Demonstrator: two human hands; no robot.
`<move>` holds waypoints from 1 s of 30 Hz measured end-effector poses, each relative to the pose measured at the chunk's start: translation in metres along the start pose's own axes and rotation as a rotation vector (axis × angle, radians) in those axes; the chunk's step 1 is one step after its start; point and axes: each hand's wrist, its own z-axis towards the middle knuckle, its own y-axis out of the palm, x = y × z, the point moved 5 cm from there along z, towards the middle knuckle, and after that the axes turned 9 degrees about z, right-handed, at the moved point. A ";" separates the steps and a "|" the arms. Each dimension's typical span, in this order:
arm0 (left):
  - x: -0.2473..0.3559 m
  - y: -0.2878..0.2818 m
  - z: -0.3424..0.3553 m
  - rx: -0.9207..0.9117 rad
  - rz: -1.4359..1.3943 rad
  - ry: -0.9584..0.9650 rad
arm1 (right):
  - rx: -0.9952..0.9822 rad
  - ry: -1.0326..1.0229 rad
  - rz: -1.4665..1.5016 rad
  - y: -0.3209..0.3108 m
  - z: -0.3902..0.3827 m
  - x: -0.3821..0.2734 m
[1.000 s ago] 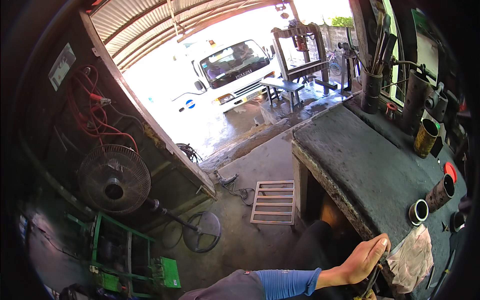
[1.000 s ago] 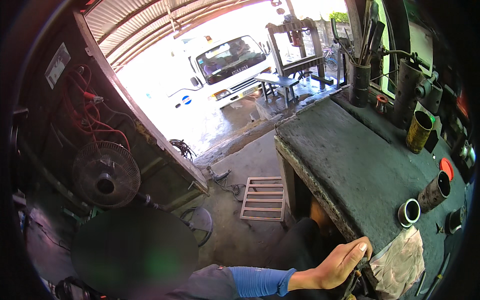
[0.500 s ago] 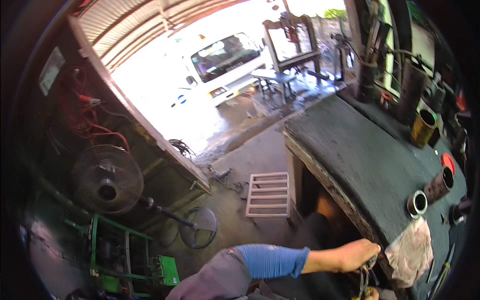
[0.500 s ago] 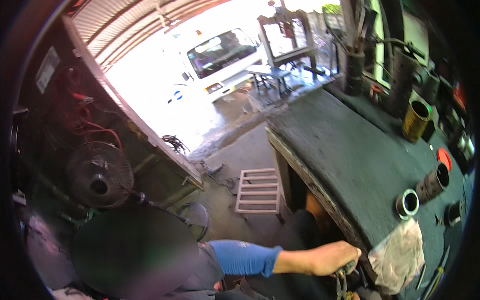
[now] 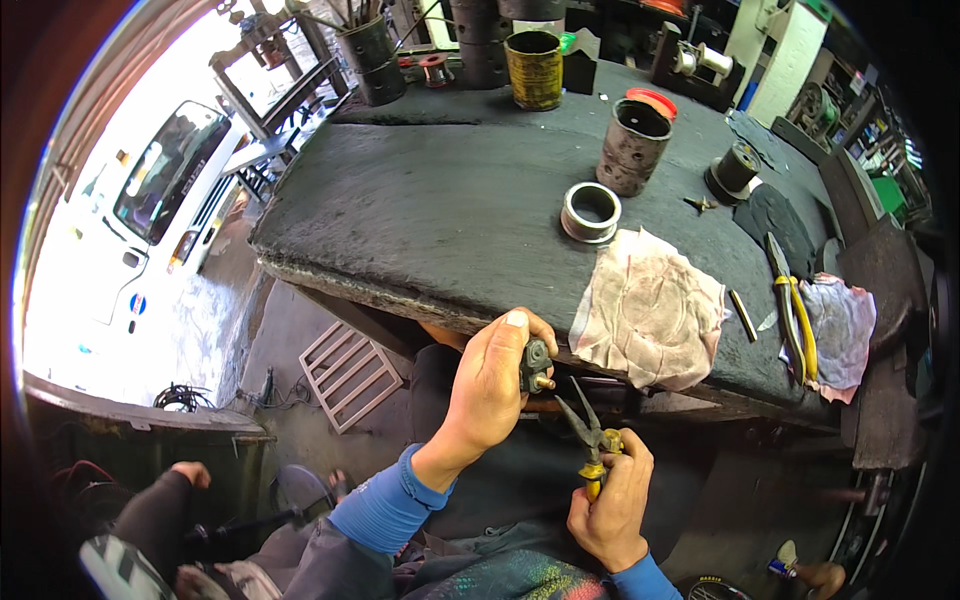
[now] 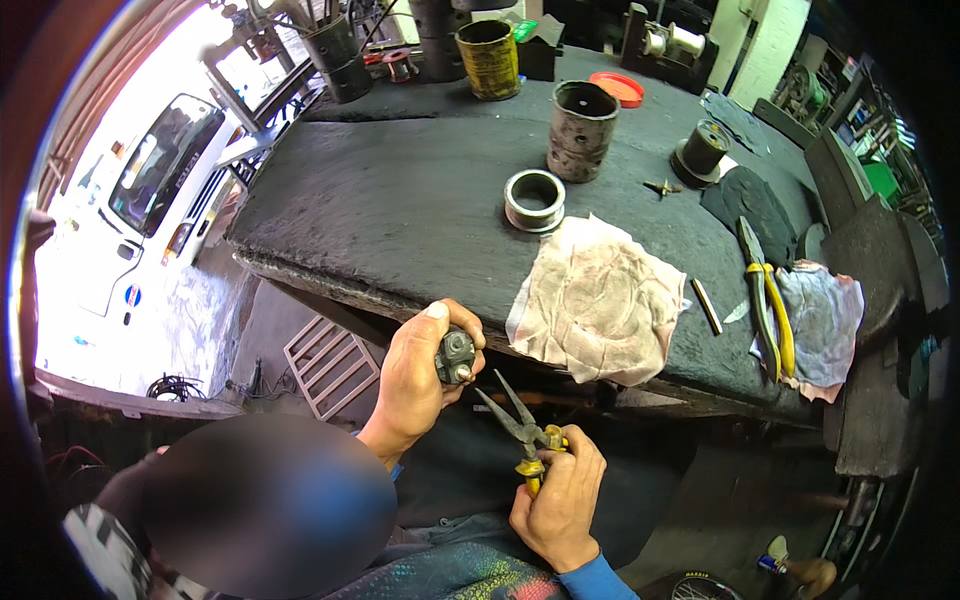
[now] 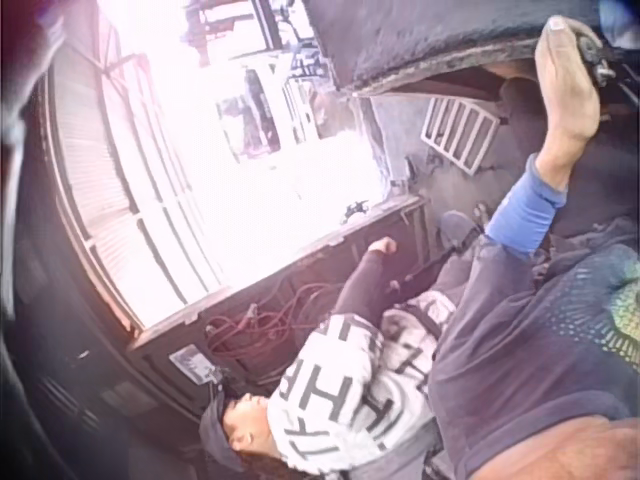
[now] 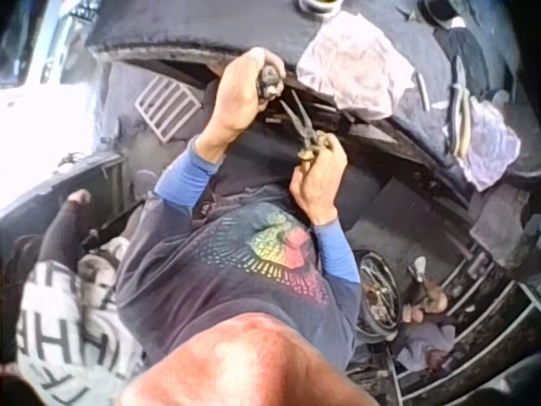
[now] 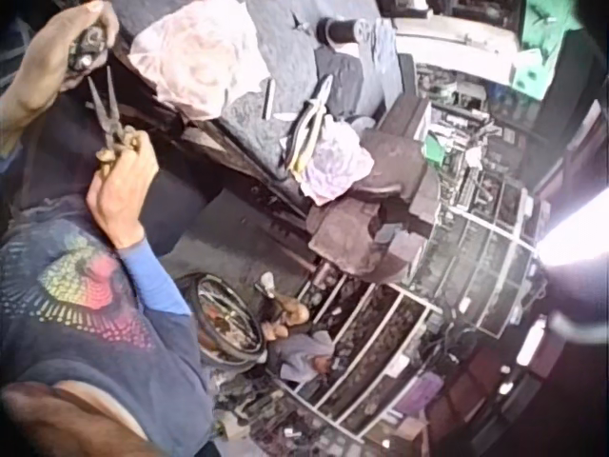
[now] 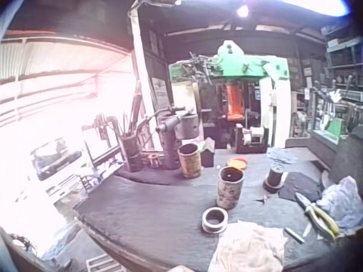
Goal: The person uses pliers and a hammer to adjust and tap a small cylindrical mechanical component on a workbench. They repeatedly grip the part, tap it with the hammer, and inspect it while seated at a cluttered workbench in a workshop.
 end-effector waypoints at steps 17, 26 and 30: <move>-0.006 0.013 -0.019 0.253 0.121 0.373 | -0.017 0.073 0.083 0.021 -0.011 -0.028; -0.010 0.016 -0.020 0.285 0.128 0.428 | 0.051 0.046 0.170 0.028 -0.010 -0.020; -0.009 0.015 -0.020 0.258 0.153 0.352 | 0.097 -0.032 0.163 0.025 -0.003 -0.013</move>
